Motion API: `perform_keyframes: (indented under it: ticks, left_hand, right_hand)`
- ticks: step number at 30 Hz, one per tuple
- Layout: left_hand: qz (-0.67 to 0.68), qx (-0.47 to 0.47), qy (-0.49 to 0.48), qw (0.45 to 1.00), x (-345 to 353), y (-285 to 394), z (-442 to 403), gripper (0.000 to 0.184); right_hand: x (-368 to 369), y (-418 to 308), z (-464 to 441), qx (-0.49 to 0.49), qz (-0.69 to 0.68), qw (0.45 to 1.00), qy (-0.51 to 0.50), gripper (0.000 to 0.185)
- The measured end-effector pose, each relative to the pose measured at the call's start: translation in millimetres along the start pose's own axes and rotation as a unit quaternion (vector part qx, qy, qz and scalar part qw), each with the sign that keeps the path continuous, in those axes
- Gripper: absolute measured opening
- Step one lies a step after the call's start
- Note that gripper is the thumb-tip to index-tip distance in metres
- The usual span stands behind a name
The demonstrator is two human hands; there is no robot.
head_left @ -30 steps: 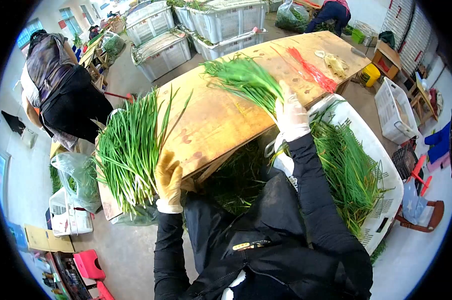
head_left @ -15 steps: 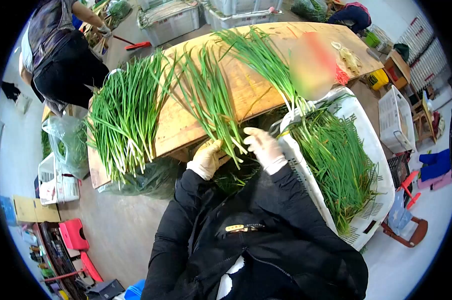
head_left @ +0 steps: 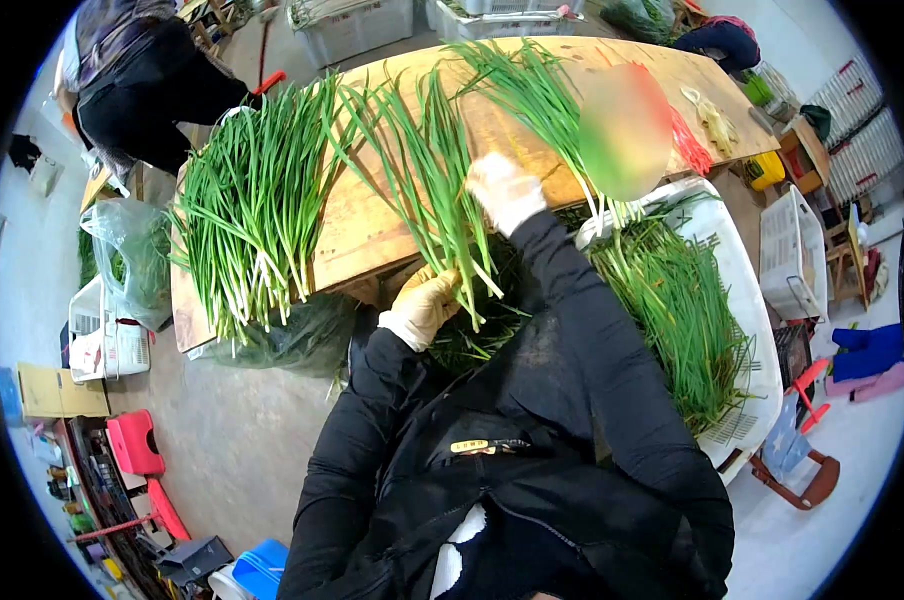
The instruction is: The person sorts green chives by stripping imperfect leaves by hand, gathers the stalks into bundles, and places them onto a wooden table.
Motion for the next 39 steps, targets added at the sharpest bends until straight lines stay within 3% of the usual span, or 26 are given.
perform_keyframes:
  ticks: [1,2,4,5,6,7,8,9,10,11,12,13,15,16,17,18,22,25,28,30,32,34,35,36,38,39]
  left_hand:
    - [0.008,0.001,-0.016,1.000,3,3,4,0.024]
    - [0.015,0.001,-0.033,0.999,5,5,7,0.027]
    - [0.026,0.003,-0.050,0.998,5,6,9,0.032]
    - [0.026,0.001,-0.039,0.999,5,7,11,0.033]
    - [0.026,-0.002,-0.028,0.999,4,7,11,0.034]
    - [0.030,0.001,-0.033,0.999,3,6,10,0.035]
    - [0.031,-0.002,-0.035,0.999,4,5,9,0.035]
    - [0.039,-0.003,-0.036,0.999,5,5,8,0.035]
    - [0.047,-0.004,-0.038,0.998,5,4,7,0.035]
    - [0.047,-0.003,-0.033,0.998,4,1,5,0.034]
    - [0.048,-0.005,-0.034,0.998,4,-1,4,0.034]
    - [0.049,-0.011,-0.033,0.998,4,-1,4,0.030]
    - [0.053,-0.016,-0.030,0.998,6,1,4,0.027]
    - [0.054,-0.019,-0.032,0.998,7,1,5,0.028]
    - [0.055,-0.022,-0.034,0.998,8,2,7,0.029]
    - [0.038,-0.018,-0.046,0.998,9,4,9,0.034]
    - [0.043,-0.026,-0.071,0.996,8,11,12,0.048]
    - [0.015,-0.031,-0.065,0.997,-4,15,14,0.043]
    - [-0.029,-0.016,-0.074,0.997,-5,22,18,0.041]
    - [-0.050,-0.018,-0.053,0.997,-8,23,22,0.045]
    - [-0.072,-0.020,-0.034,0.997,-16,19,22,0.050]
    - [-0.258,0.045,-0.026,0.965,-39,7,20,0.065]
    - [-0.370,0.025,0.028,0.928,-49,3,25,0.076]
    - [-0.601,-0.025,0.056,0.797,-60,0,34,0.058]
    - [-0.815,-0.128,0.055,0.563,-51,1,48,0.038]
    - [-0.813,-0.079,0.082,0.571,-60,-13,48,0.035]
  right_hand:
    - [1,15,-15,0.144,-0.111,0.980,-0.082,0.022]
    - [-23,6,-32,0.154,-0.128,0.978,-0.062,0.026]
    - [-50,16,-59,0.107,-0.144,0.981,0.072,0.017]
    - [-63,16,-70,0.025,-0.294,0.948,0.120,0.009]
    - [-80,20,-80,-0.022,-0.336,0.919,0.202,0.010]
    - [-103,14,-83,-0.004,-0.428,0.887,0.172,0.008]
    - [-124,5,-86,-0.043,-0.417,0.880,0.222,0.007]
    - [-138,6,-93,-0.017,-0.434,0.879,0.197,0.004]
    - [-159,-5,-92,-0.039,-0.355,0.907,0.224,0.013]
    - [-170,-4,-105,-0.064,-0.474,0.851,0.216,0.007]
    - [-183,4,-110,-0.002,-0.468,0.854,0.228,0.009]
    - [-198,7,-120,-0.046,-0.448,0.858,0.246,0.011]
    - [-238,-16,-120,-0.009,-0.462,0.839,0.286,0.015]
    - [-260,-22,-118,-0.082,-0.383,0.880,0.269,0.022]
    - [-278,-40,-110,-0.080,-0.379,0.866,0.316,0.024]
    - [-285,-71,-94,-0.138,-0.417,0.873,0.214,0.023]
    - [-302,-71,-39,-0.133,-0.424,0.878,0.177,0.019]
    - [-286,-51,3,-0.055,-0.463,0.879,0.103,0.018]
    - [-220,-37,45,0.079,-0.465,0.876,-0.100,0.021]
    - [-155,-37,79,0.135,-0.363,0.856,-0.343,0.039]
    - [-128,-30,105,0.037,-0.037,0.891,-0.451,0.065]
    - [-108,-31,108,0.026,-0.045,0.936,-0.348,0.081]
    - [-102,-30,111,0.063,-0.064,0.942,-0.323,0.076]
    - [-91,-25,117,0.141,-0.105,0.934,-0.312,0.070]
    - [-66,-21,125,0.170,-0.103,0.934,-0.298,0.062]
    - [-50,-18,129,0.223,-0.158,0.917,-0.290,0.062]
Point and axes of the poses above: each hand's wrist, its own z-axis away from the middle knuckle, its own x-axis out of the palm, y = z × x, the point moved 5 cm from there along -z, towards the middle knuckle, and after that the axes turned 5 degrees about -z, right-handed, at the moved point
